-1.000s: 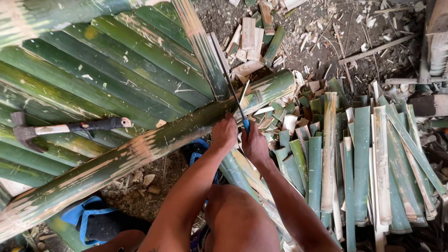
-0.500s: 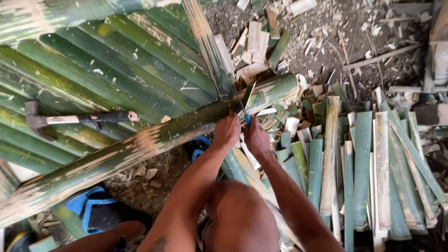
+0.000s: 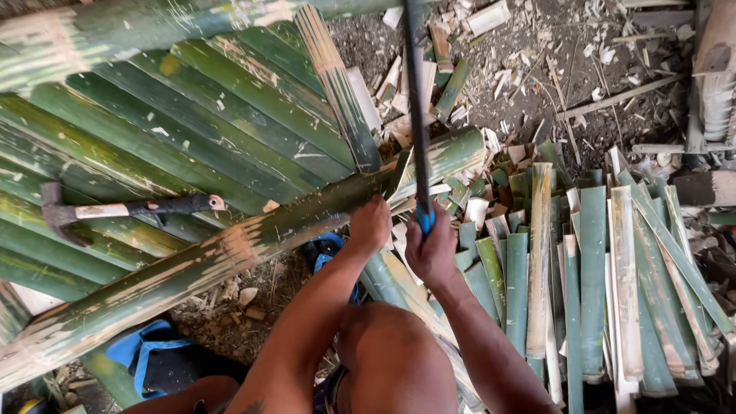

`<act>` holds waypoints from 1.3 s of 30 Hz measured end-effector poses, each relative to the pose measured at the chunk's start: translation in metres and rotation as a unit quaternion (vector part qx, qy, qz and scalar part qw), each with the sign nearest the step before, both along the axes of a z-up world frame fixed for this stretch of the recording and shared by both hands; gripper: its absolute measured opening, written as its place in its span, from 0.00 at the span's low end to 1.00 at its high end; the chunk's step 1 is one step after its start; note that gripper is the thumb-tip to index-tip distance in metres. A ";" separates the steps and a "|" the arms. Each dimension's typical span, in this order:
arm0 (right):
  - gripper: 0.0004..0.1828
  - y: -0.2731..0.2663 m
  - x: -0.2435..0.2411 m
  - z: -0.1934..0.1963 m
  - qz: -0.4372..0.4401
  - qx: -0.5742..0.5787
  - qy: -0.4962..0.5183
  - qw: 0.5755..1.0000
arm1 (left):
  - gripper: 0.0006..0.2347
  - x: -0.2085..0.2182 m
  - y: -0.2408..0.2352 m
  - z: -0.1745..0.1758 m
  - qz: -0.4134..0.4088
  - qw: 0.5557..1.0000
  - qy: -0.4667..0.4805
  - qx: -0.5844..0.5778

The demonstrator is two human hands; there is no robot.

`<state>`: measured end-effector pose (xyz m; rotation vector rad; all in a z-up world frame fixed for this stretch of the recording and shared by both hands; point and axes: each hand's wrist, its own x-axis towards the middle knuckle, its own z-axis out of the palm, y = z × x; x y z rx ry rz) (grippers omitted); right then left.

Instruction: The person measures bamboo strips with a tape measure, marks them with a pencil, and uses a hammer and machete to cut and fit the strips into a bamboo frame. The person repeatedly hammers nails to secure the strips in place.

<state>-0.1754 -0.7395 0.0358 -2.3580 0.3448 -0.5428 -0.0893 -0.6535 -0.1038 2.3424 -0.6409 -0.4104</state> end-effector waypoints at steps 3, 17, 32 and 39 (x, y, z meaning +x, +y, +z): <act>0.18 -0.010 0.002 -0.032 -0.032 0.003 0.143 0.989 | 0.07 0.005 0.002 0.005 0.009 0.996 0.084 0.032; 0.29 -0.045 0.030 -0.100 -0.035 -0.057 0.271 0.960 | 0.26 0.056 0.082 0.071 -0.175 0.942 -0.081 0.275; 0.20 0.133 0.188 0.132 0.388 -0.307 0.278 0.823 | 0.13 0.151 0.455 0.200 -0.053 0.956 0.001 0.288; 0.18 0.326 0.212 0.058 0.542 -0.240 0.304 0.746 | 0.09 0.108 0.605 0.139 0.174 0.935 0.095 0.293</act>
